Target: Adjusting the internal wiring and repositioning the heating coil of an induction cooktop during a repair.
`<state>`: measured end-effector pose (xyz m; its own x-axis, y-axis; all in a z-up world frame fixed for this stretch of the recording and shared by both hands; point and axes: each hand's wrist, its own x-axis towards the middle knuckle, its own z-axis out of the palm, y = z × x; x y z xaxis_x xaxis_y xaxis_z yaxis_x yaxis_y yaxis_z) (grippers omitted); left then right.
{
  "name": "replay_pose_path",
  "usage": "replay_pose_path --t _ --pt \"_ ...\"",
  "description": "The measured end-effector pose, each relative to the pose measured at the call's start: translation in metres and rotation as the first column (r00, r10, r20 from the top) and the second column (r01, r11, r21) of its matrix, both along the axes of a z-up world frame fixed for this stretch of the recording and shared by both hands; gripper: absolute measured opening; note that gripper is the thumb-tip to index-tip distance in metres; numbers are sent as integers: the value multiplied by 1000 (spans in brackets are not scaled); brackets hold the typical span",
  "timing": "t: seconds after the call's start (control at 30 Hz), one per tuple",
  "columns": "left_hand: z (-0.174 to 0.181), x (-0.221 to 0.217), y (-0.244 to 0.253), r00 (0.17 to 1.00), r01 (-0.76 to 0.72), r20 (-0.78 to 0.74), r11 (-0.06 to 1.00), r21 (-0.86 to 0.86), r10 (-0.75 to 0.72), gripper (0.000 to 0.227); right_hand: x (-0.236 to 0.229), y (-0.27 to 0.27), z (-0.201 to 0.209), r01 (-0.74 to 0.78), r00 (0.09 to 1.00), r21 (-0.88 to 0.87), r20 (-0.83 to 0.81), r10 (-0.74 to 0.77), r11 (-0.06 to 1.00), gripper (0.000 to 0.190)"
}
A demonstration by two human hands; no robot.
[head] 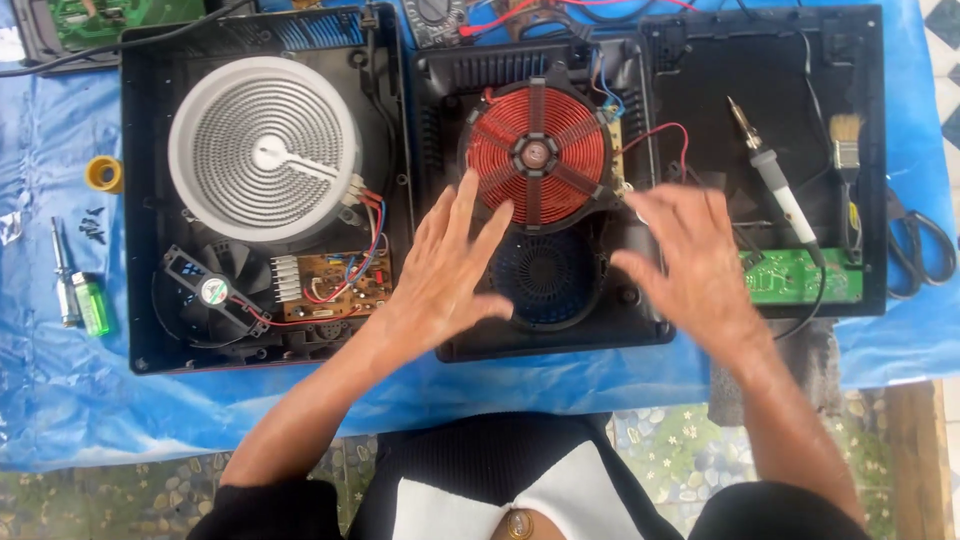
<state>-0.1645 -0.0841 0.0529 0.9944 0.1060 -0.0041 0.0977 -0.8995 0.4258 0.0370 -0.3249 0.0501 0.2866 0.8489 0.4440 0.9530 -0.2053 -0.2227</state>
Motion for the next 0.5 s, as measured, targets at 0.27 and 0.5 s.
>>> replay_pose_path --t 0.27,0.5 --pt "-48 -63 -46 980 6 196 994 112 -28 92 -101 -51 -51 142 982 -168 -104 -160 976 82" --pt "-84 -72 -58 876 -102 481 958 267 -41 53 -96 -44 -86 188 970 43 147 -193 981 50"
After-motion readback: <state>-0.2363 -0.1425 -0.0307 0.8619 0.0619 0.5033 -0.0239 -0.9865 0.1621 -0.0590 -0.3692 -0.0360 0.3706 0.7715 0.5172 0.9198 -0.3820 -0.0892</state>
